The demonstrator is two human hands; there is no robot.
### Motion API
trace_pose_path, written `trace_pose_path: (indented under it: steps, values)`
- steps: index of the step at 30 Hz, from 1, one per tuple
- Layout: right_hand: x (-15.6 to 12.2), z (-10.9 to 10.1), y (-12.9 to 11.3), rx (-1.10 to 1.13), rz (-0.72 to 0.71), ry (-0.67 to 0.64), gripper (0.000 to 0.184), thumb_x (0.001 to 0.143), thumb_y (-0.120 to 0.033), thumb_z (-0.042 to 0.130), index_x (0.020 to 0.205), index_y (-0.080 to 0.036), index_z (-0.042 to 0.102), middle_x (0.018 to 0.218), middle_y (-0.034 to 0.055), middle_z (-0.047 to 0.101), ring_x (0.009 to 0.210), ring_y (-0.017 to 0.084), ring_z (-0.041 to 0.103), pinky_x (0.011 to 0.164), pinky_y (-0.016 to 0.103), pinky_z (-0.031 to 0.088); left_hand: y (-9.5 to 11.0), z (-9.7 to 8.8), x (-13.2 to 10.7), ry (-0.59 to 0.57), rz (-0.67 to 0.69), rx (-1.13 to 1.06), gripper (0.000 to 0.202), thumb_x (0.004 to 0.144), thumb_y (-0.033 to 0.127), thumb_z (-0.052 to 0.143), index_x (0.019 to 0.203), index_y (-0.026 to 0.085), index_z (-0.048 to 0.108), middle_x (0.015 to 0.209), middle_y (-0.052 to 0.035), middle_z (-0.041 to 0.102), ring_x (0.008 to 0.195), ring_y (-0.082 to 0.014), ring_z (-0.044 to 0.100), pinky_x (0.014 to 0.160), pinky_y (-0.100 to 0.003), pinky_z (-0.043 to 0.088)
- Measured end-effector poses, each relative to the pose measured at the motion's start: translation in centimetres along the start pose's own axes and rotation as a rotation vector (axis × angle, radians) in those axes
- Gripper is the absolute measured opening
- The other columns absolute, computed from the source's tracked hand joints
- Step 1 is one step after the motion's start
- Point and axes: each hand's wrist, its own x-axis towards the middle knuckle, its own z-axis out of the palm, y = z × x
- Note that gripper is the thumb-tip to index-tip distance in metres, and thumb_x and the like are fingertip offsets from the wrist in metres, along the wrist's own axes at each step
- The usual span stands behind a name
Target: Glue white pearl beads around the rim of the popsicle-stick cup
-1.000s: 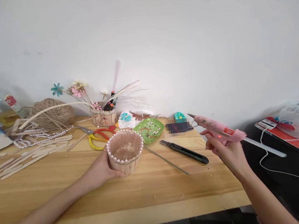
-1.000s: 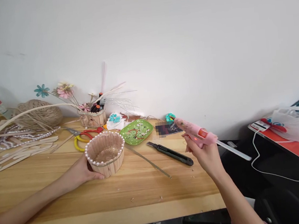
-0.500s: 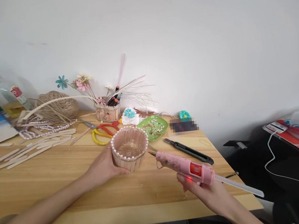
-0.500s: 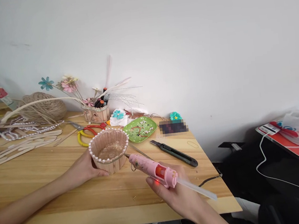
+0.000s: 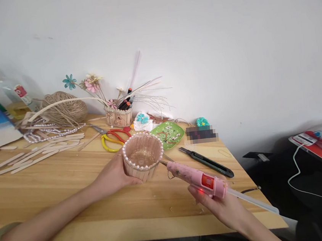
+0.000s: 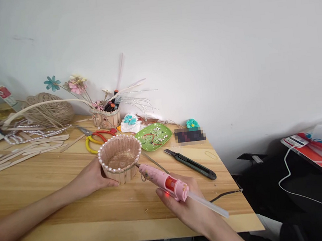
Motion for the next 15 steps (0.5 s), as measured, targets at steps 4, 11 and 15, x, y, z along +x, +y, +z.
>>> trace_pose_path:
  steps: [4, 11, 15]
  values:
    - [0.05, -0.11, -0.38, -0.003, 0.001, 0.006, 0.038, 0.090, -0.043, 0.049, 0.110, -0.021, 0.072, 0.085, 0.0068, 0.075, 0.079, 0.025, 0.071, 0.068, 0.030, 0.058, -0.19, 0.07, 0.05, 0.000, -0.017, -0.003, 0.101, 0.048, 0.041, 0.090, 0.136, 0.023, 0.046, 0.139, -0.0139, 0.054, 0.130, -0.0401, 0.047, 0.109, -0.058, 0.036]
    - [0.16, -0.29, -0.90, -0.001, -0.010, 0.008, 0.037, 0.089, -0.041, 0.050, 0.111, -0.021, 0.072, 0.087, 0.0077, 0.076, 0.085, 0.027, 0.071, 0.073, 0.033, 0.059, -0.43, 0.04, 0.09, -0.004, 0.001, -0.017, 0.100, 0.050, 0.039, 0.089, 0.138, 0.021, 0.044, 0.140, -0.0155, 0.053, 0.130, -0.0378, 0.048, 0.109, -0.055, 0.037]
    - [0.17, -0.24, -0.77, -0.002, -0.006, 0.025, 0.033, 0.087, -0.043, 0.053, 0.109, -0.030, 0.073, 0.082, 0.0058, 0.075, 0.086, 0.032, 0.072, 0.068, 0.039, 0.061, -0.16, -0.03, 0.06, 0.000, -0.003, -0.035, 0.099, 0.050, 0.039, 0.089, 0.137, 0.022, 0.045, 0.140, -0.0144, 0.054, 0.129, -0.0370, 0.049, 0.109, -0.054, 0.038]
